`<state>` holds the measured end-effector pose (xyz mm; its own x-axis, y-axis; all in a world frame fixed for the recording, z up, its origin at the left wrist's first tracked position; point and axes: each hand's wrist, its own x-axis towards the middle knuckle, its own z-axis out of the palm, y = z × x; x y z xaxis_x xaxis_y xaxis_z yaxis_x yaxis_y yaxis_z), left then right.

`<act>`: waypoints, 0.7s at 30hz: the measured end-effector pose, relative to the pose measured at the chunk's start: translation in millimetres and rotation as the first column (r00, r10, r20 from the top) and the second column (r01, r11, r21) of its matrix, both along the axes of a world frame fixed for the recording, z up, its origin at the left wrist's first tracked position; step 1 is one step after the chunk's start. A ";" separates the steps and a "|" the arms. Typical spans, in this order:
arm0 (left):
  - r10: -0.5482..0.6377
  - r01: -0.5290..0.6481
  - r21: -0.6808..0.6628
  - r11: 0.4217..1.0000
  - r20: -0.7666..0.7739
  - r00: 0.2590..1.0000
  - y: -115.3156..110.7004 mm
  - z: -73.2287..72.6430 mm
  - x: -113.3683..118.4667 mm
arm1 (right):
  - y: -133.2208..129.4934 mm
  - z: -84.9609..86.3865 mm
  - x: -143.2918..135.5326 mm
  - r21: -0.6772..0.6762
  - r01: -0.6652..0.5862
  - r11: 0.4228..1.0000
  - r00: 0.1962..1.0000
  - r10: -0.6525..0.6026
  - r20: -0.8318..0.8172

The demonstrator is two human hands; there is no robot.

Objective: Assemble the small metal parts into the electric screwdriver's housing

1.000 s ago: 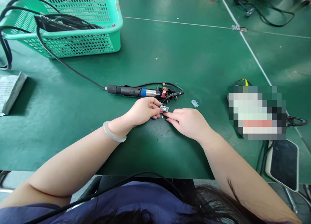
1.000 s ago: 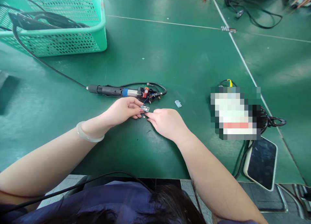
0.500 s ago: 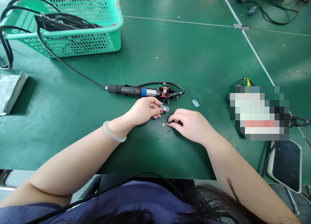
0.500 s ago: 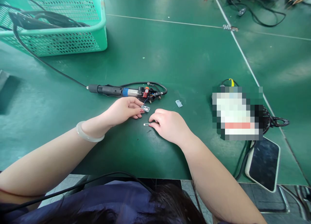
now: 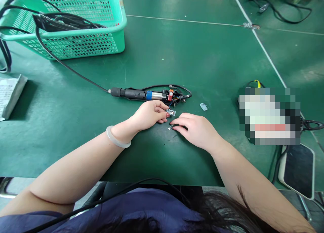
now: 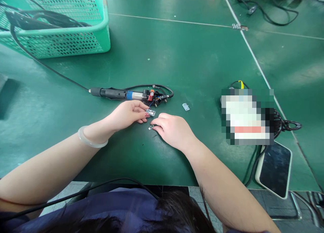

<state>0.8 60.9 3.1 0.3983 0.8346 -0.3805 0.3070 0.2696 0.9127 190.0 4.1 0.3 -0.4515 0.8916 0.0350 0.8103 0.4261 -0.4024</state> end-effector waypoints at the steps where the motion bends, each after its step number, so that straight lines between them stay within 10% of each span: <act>1: 0.002 -0.002 -0.001 1.000 0.004 1.000 0.1 -0.5 -0.3 | 0.1 0.0 -0.4 -0.007 0.002 1.000 1.000 -0.002 -0.004; 21: -0.006 0.006 0.009 1.000 -0.008 1.000 1.1 -3.2 -0.7 | -6.8 4.9 -2.0 0.126 -0.051 0.991 0.998 0.045 0.050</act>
<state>0.2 61.9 -0.1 0.4005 0.8353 -0.3767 0.3163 0.2598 0.9124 187.9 -2.7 5.2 -0.4970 0.8588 0.1241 0.8045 0.5097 -0.3049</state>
